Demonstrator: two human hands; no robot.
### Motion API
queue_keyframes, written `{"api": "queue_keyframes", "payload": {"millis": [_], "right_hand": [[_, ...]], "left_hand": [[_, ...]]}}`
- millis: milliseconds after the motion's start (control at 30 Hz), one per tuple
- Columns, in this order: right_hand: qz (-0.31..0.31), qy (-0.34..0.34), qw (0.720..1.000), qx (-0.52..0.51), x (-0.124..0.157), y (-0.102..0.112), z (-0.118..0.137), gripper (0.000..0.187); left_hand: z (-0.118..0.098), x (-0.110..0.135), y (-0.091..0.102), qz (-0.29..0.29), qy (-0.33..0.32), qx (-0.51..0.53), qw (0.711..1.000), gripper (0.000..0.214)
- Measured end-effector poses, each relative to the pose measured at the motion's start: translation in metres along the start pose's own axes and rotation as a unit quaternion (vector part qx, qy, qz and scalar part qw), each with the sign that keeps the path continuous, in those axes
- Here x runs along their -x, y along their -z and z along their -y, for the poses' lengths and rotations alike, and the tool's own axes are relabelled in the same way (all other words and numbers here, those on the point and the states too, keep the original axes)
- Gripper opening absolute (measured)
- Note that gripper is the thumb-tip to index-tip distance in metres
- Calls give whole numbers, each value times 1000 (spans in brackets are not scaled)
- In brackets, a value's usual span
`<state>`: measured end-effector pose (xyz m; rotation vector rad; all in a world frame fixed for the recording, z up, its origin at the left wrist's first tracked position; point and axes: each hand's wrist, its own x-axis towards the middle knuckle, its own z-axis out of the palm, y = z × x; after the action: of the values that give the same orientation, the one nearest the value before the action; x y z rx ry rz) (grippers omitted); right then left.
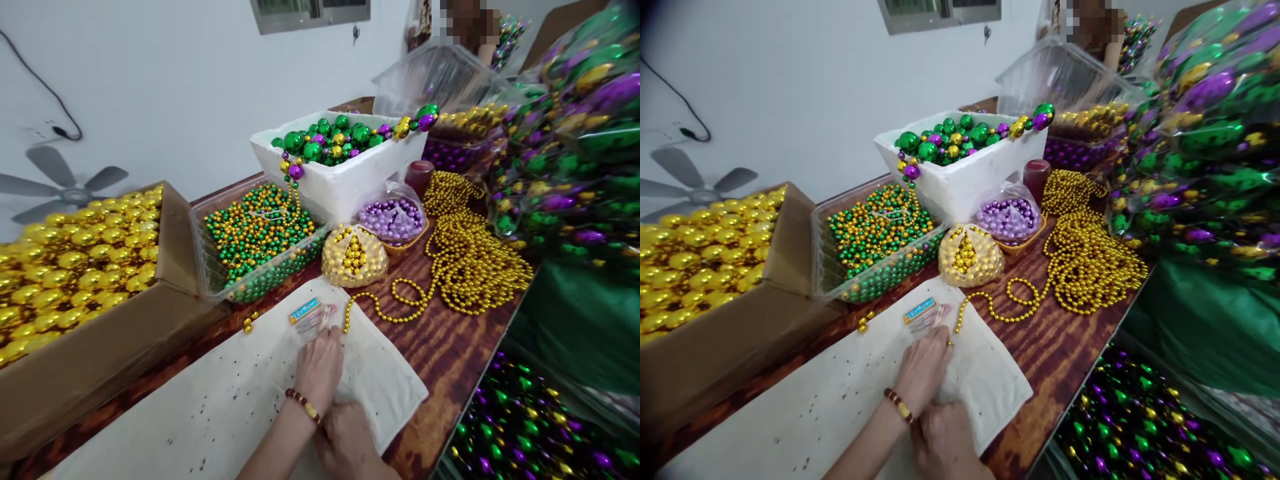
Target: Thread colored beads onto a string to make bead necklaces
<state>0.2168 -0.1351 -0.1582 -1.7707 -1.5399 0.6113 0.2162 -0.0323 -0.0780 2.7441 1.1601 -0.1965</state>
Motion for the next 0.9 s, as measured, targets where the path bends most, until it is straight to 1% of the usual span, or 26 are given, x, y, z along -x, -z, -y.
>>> {"api": "queue_keyframes", "payload": {"millis": [133,200,300,400,500,567,633,733,767,800,833,867,900], "right_hand": [[-10,0,1000,-10,0,2,2,15],[-5,2,1000,-7,-1,1,1,18],[30,-2,999,19,-6,0,2,21],[59,-21,997,55,-12,6,7,18],[79,-38,993,80,-17,17,16,18],[96,-45,990,98,-18,26,21,20],[91,-48,989,109,-15,37,23,21],[61,-44,992,100,-8,56,21,16],[44,-37,995,79,-6,63,20,14],[19,-30,999,38,-3,70,19,14],[-13,-27,999,-31,-2,75,19,15],[-47,-37,990,-130,-1,80,18,17],[-78,-62,961,-257,-1,83,18,20]], "left_hand": [[14,19,14,15,21,-11,1000,17],[23,28,20,20,32,-6,999,16],[33,38,26,21,36,39,998,14],[36,40,29,14,40,104,994,14],[34,39,34,15,44,145,988,16],[37,40,39,6,44,153,987,18],[46,43,44,-16,53,150,987,20],[64,55,45,-46,79,151,984,23],[69,60,43,-54,83,161,982,25],[70,65,40,-62,84,174,979,26],[69,70,36,-69,78,188,977,26],[65,74,32,-77,62,201,975,26],[57,75,29,-86,34,209,974,24]]}}
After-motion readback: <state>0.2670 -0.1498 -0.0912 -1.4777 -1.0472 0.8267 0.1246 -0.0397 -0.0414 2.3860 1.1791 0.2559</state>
